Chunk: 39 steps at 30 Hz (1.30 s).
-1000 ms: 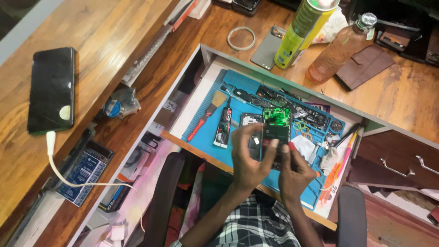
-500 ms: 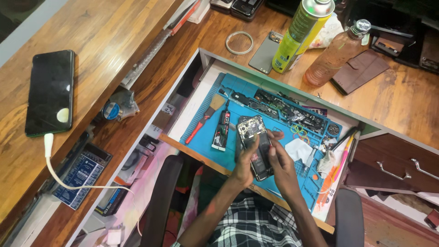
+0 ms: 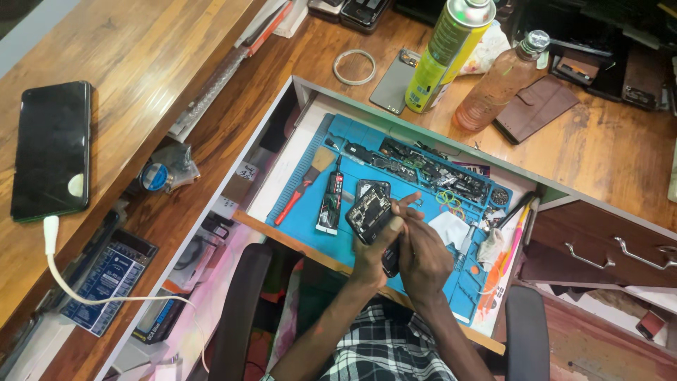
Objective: The person applies rubber bands to a mobile phone, then disassembles another device by prying internal components and handling the battery and circuit board by hand and with a small tool.
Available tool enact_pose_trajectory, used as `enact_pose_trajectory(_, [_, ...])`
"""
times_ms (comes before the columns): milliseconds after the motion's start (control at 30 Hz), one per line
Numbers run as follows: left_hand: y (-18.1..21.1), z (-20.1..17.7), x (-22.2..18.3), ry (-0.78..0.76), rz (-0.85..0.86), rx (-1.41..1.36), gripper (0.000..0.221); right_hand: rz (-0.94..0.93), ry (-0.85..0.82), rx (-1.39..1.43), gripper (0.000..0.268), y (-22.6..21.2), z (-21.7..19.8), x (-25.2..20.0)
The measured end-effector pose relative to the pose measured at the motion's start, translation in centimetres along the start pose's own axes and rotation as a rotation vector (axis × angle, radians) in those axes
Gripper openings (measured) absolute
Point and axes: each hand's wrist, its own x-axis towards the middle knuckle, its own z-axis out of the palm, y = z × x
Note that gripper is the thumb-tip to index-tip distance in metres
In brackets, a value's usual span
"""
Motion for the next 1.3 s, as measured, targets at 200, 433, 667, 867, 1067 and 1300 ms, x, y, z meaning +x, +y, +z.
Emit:
enact_pose_trajectory(200, [0.6,1.0,0.0,0.062,-0.041,0.039,0.025,0.131,0.082,0.067,0.018,0.4,-0.3,-1.1])
enact_pose_trajectory(433, [2.1,0.8,0.1,-0.012,-0.146,-0.086,0.023,0.62,-0.116,0.834,0.032,3.9,1.3,-1.8])
enact_pose_trajectory(667, [3.7,0.7,0.0,-0.154,-0.061,0.278,0.038,0.51,-0.559,0.492,0.028,4.5,-0.4,-1.7])
enact_pose_trajectory(867, [3.7,0.8,-0.1,-0.002,-0.119,0.174,0.067,0.304,-0.267,0.412,0.021,1.1,-0.6,-0.5])
enact_pose_trajectory(1067, [1.7,0.7,-0.3,0.031,-0.057,0.146,0.058,0.378,-0.191,0.268,0.024,0.0,-0.4,0.0])
enact_pose_trajectory(1300, [-0.5,-0.1,-0.5,0.135,-0.018,0.377,0.041,0.535,-0.182,0.24,0.018,0.6,0.2,-1.2])
